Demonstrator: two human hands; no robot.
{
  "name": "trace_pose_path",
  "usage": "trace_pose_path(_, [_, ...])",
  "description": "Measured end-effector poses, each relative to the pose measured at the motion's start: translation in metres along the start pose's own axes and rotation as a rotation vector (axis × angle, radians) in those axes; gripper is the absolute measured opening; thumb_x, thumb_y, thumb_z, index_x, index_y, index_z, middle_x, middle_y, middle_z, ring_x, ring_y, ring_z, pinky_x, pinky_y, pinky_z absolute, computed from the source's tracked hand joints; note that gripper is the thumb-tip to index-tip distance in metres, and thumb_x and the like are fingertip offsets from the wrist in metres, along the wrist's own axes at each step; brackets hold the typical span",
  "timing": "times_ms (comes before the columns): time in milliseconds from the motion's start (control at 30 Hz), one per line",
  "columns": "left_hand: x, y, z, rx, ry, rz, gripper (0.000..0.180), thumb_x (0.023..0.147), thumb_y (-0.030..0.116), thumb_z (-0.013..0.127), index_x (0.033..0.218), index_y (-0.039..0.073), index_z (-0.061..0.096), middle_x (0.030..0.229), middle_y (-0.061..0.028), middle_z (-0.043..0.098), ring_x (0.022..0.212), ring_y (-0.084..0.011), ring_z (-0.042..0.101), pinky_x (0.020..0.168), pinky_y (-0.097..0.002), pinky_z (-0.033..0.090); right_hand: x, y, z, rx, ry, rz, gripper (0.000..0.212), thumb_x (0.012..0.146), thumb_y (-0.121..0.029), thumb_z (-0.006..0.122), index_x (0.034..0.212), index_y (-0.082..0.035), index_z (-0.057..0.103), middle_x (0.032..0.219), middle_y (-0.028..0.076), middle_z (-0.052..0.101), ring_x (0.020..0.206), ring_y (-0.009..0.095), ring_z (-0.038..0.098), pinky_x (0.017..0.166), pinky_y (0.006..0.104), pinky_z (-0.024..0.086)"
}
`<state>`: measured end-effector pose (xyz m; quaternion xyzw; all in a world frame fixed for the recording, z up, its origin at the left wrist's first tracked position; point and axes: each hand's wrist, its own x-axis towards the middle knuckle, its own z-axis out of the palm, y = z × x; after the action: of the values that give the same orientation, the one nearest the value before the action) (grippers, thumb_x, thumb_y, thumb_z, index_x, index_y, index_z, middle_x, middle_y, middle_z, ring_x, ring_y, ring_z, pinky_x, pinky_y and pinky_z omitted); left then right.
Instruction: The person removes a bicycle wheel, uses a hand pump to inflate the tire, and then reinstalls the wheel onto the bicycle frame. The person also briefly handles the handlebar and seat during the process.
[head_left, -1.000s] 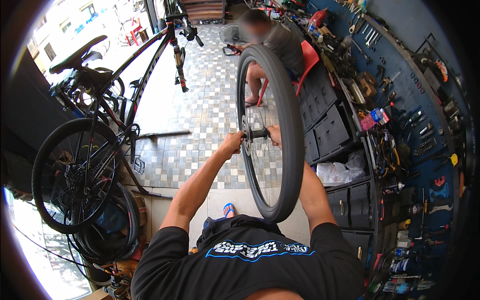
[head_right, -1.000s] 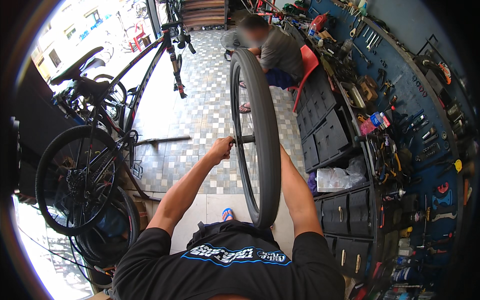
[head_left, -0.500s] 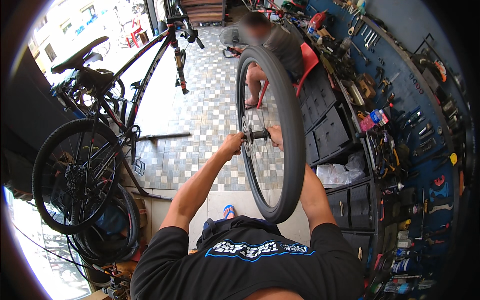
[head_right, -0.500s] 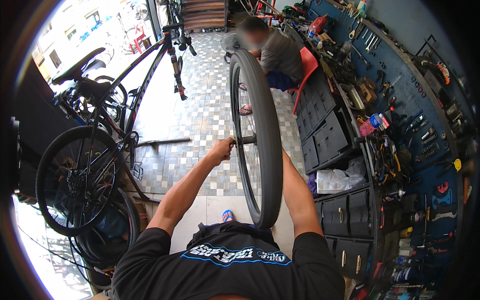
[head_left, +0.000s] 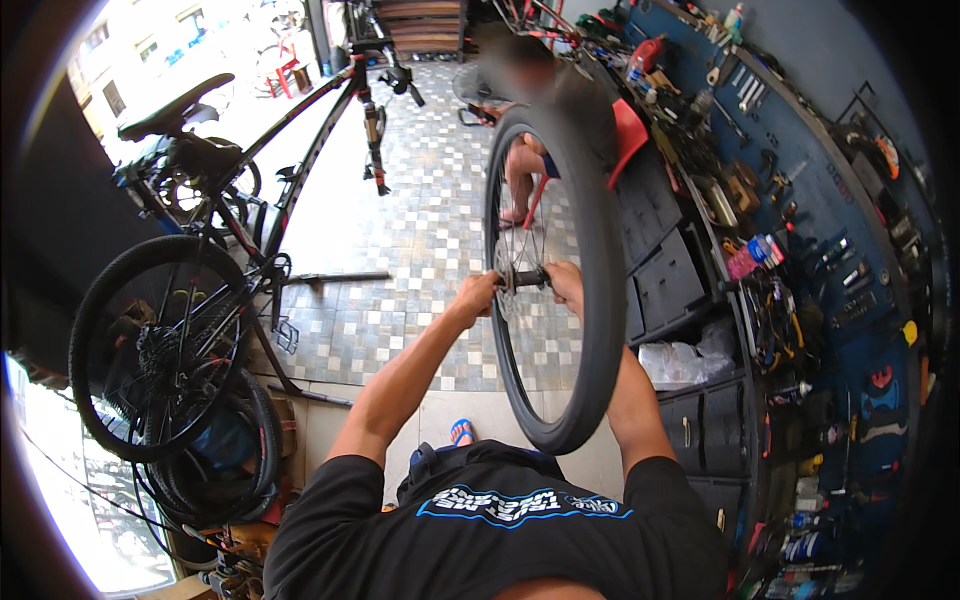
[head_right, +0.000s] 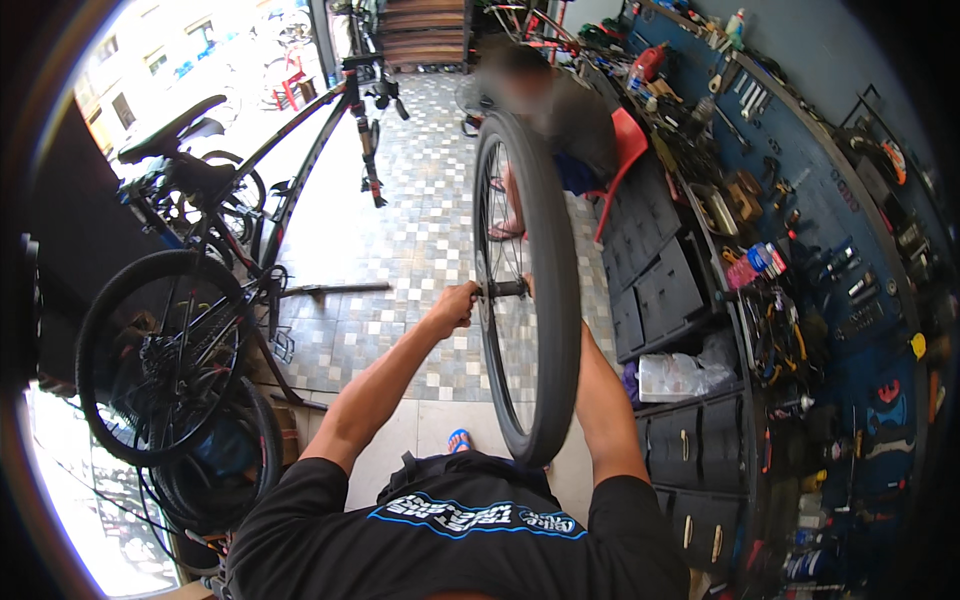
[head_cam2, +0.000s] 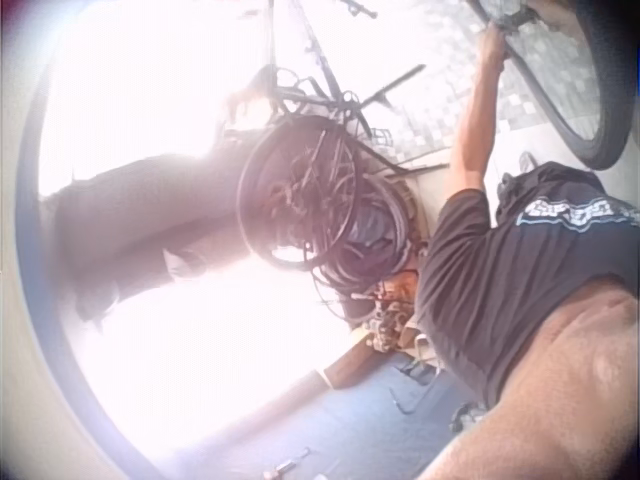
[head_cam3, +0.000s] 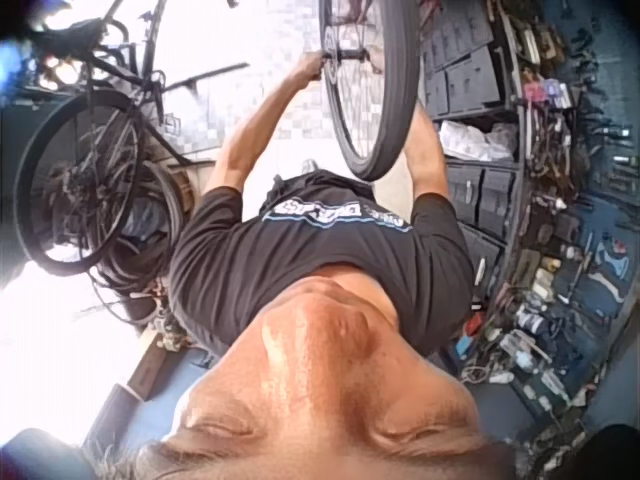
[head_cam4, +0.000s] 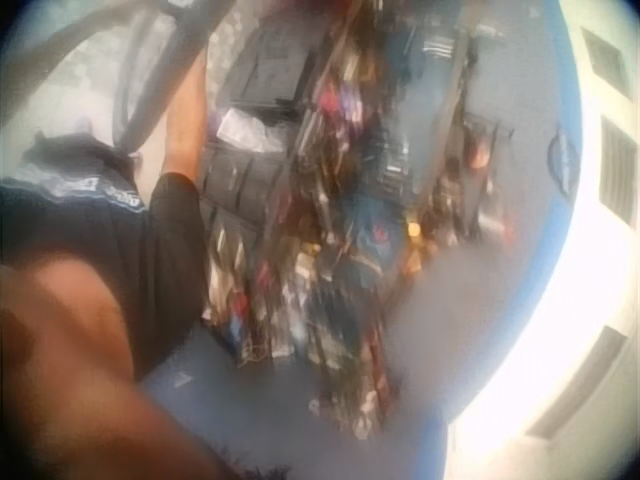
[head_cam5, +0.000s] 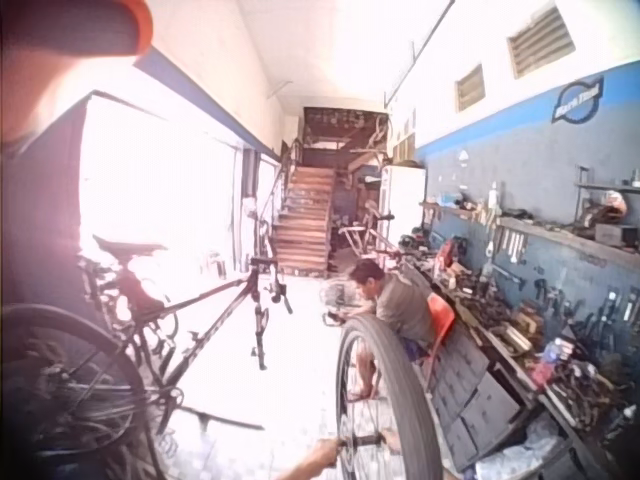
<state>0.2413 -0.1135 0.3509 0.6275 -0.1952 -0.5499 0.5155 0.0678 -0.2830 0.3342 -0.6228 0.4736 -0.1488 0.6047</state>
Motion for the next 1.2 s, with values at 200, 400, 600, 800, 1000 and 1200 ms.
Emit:
trace_pose_path(200, [-0.001, 0.006, 0.006, -0.019, 0.101, 0.025, 0.050, 0.101, 0.054, 0.051, 0.074, 0.012, 0.050, 0.060, 0.0031, 0.034, 0.048, -0.0137, 0.034, 0.047, -0.0333, 0.035, -0.015, -0.029, 0.005, -0.005, -0.044, 0.037, 0.027, 0.104, -0.030, 0.051, 0.084, -0.010, 0.053, 0.058, -0.003, 0.035, 0.044, 0.010, 0.032, 0.039, 0.0309, 0.030])
trace_pose_path(400, [0.019, -0.001, -0.007, -0.099, 0.165, 0.139, 0.050, 0.100, 0.045, 0.051, 0.079, 0.001, 0.061, 0.065, -0.0057, 0.052, 0.046, -0.0180, 0.047, 0.042, -0.0357, 0.038, -0.016, -0.046, 0.020, -0.012, -0.008, -0.011, 0.024, 0.103, -0.029, 0.052, 0.091, -0.009, 0.058, 0.059, -0.003, 0.038, 0.043, 0.010, 0.033, 0.039, 0.0307, 0.032])
trace_pose_path(600, [0.037, 0.036, 0.060, -0.249, -0.013, 0.238, 0.046, 0.099, 0.041, 0.050, 0.078, 0.001, 0.059, 0.063, -0.0057, 0.050, 0.043, -0.0181, 0.044, 0.041, -0.0367, 0.036, 0.014, -0.031, -0.105, -0.673, 0.297, -0.537, 0.028, 0.104, -0.031, 0.057, 0.115, -0.008, 0.067, 0.097, 0.008, 0.068, 0.085, 0.016, 0.065, 0.064, 0.0306, 0.053])
trace_pose_path(800, [0.069, -0.015, -0.029, -0.057, 0.259, 0.153, 0.047, 0.101, 0.043, 0.046, 0.081, 0.003, 0.059, 0.063, -0.0076, 0.053, 0.044, -0.0192, 0.048, 0.040, -0.0368, 0.037, -0.214, -0.092, -0.047, 0.499, -0.013, -0.492, 0.067, 0.095, -0.044, 0.065, 0.146, -0.004, 0.049, 0.134, 0.011, 0.056, 0.116, 0.019, 0.058, 0.095, 0.0343, 0.048])
trace_pose_path(1000, [0.133, -0.111, -0.022, 0.182, 0.238, 0.013, 0.055, 0.098, 0.049, 0.049, 0.077, -0.001, 0.059, 0.060, -0.0132, 0.053, 0.053, -0.0282, 0.057, 0.048, -0.0470, 0.042, -0.147, -0.126, 0.021, 0.040, 0.298, -0.393, 0.035, 0.086, -0.024, 0.073, 0.110, 0.000, 0.064, 0.085, 0.009, 0.067, 0.075, 0.017, 0.065, 0.065, 0.0352, 0.052])
trace_pose_path(1200, [0.120, -0.176, -0.023, 0.144, 0.227, -0.230, 0.052, 0.097, 0.045, 0.052, 0.085, -0.004, 0.063, 0.069, -0.0152, 0.060, 0.055, -0.0259, 0.058, 0.047, -0.0440, 0.045, -0.093, -0.087, 0.008, 0.085, 0.163, -0.164, 0.024, 0.085, -0.017, 0.073, 0.100, 0.001, 0.065, 0.080, 0.008, 0.069, 0.069, 0.014, 0.064, 0.064, 0.0304, 0.050])
